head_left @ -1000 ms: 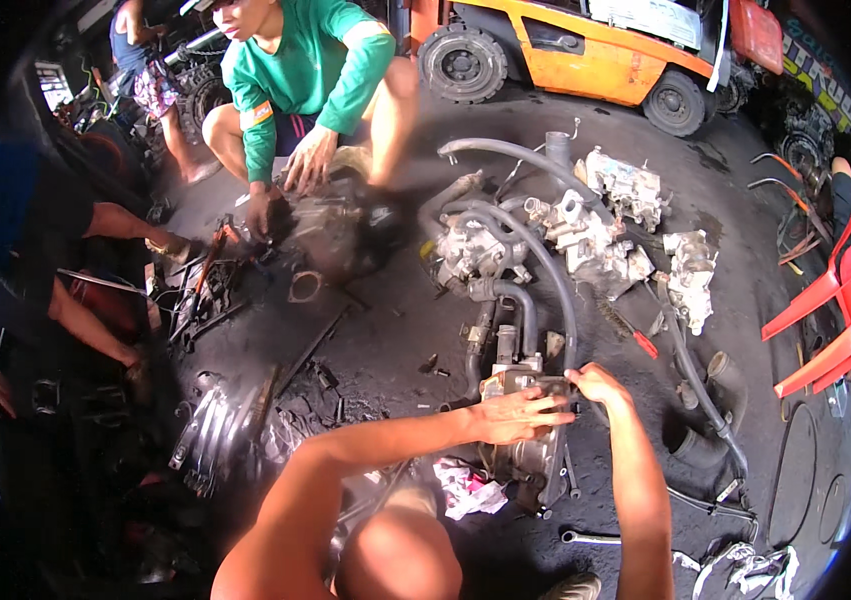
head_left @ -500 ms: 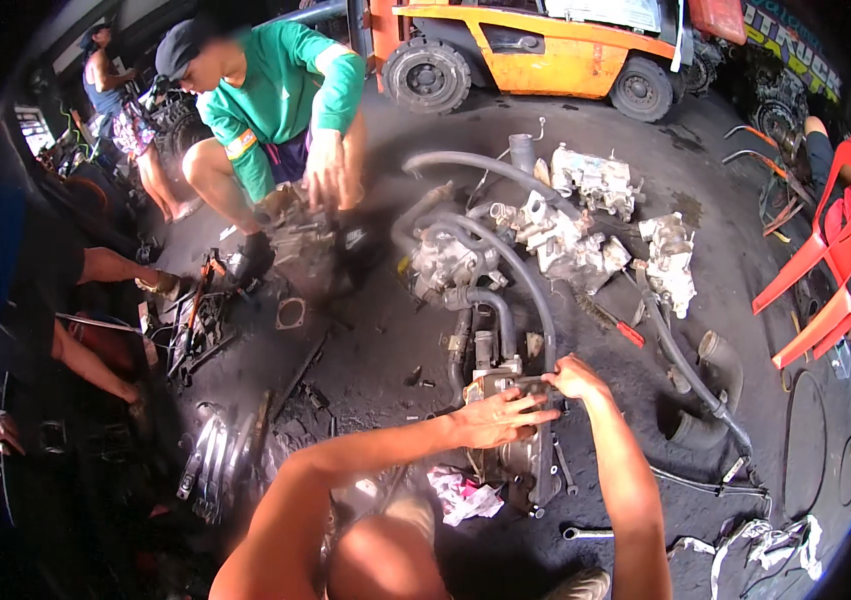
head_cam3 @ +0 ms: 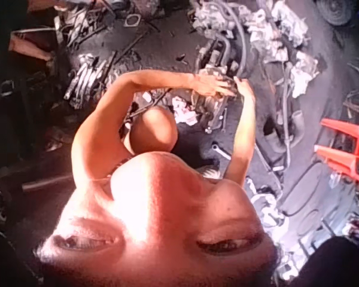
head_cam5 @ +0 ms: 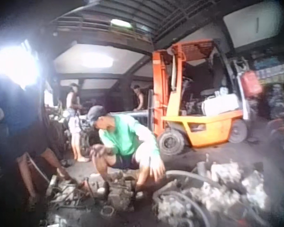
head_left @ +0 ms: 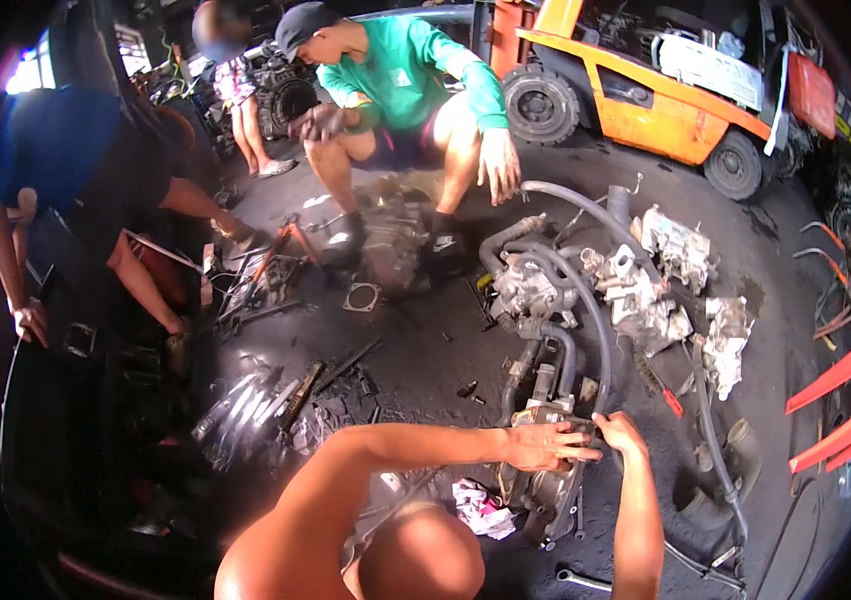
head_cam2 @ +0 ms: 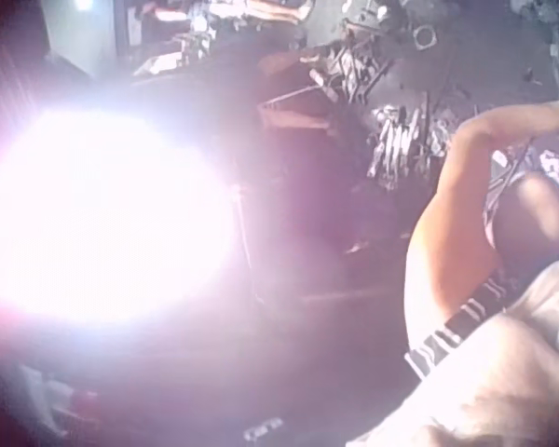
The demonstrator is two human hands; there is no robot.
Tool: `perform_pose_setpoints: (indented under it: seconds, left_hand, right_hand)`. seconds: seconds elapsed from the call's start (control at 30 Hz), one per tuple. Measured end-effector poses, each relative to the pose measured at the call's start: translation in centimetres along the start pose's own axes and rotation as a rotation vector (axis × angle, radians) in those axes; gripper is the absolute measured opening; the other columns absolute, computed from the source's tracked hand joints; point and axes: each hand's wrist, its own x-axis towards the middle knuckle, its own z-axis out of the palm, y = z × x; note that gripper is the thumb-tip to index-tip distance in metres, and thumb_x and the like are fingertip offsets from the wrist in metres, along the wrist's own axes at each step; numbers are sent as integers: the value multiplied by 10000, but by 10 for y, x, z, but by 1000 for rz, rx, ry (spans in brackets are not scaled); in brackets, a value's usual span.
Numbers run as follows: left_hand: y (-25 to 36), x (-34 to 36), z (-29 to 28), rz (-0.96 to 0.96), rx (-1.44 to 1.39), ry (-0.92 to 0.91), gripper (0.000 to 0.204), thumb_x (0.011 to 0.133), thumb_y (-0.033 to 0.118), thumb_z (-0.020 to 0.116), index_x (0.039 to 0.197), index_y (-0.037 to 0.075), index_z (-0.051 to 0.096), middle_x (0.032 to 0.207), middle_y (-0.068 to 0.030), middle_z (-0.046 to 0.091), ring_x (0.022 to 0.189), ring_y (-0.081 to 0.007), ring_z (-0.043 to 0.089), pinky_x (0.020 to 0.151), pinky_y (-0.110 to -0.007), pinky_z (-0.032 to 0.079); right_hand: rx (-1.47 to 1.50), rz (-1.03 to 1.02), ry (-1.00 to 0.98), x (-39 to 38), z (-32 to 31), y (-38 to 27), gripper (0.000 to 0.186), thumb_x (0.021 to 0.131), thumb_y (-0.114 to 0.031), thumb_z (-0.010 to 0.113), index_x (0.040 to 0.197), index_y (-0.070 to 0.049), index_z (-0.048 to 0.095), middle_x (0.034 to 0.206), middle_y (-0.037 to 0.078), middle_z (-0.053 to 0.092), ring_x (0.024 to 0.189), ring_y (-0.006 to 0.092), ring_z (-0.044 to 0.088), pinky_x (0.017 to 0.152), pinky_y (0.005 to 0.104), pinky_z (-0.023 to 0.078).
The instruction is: The person disassembles a machinery assembly on the ground by loosening bolts with a wrench and hammer, detaching the housing cover, and removing internal parts while prying with a tool.
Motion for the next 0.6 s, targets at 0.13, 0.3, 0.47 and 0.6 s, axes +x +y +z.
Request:
perform_pose_setpoints:
  seconds: [0.13, 0.3, 0.47, 0.6]
  left_hand:
    - [-2, 2, 0, 15, 12, -31, 248, 890, 316, 482, 988, 204, 680, 1627, -39, 173, 1432, -289, 267, 1067, -490, 341]
    - [2, -13, 17, -19, -61, 18, 303, 936, 292, 474, 1101, 139, 677, 1615, -81, 195, 1425, -320, 286, 1103, -537, 282]
    - [7, -16, 16, -71, -49, 82, 375, 941, 277, 470, 1203, 48, 611, 1580, -98, 269, 1399, -302, 329, 1096, -522, 302]
    - [10, -4, 12, -47, -60, 64, 416, 959, 260, 480, 1299, 34, 555, 1561, -91, 301, 1387, -300, 351, 1113, -500, 301]
  right_hand:
    - [60, -46, -68, 12, 6, 1, 486, 837, -423, 701, 844, 63, 710, 853, 272, 690, 859, 314, 708, 764, 447, 498]
    - [331, 9, -56, 13, 14, -7, 463, 891, -393, 681, 918, 69, 699, 808, 151, 693, 777, 243, 658, 725, 426, 488]
    - [213, 97, -124, 9, 12, -11, 540, 935, -438, 611, 916, 95, 691, 836, 162, 704, 796, 253, 660, 754, 425, 492]
    - [319, 106, -153, 17, 0, 19, 432, 833, -365, 757, 902, 58, 703, 816, 118, 698, 705, 179, 619, 623, 386, 485]
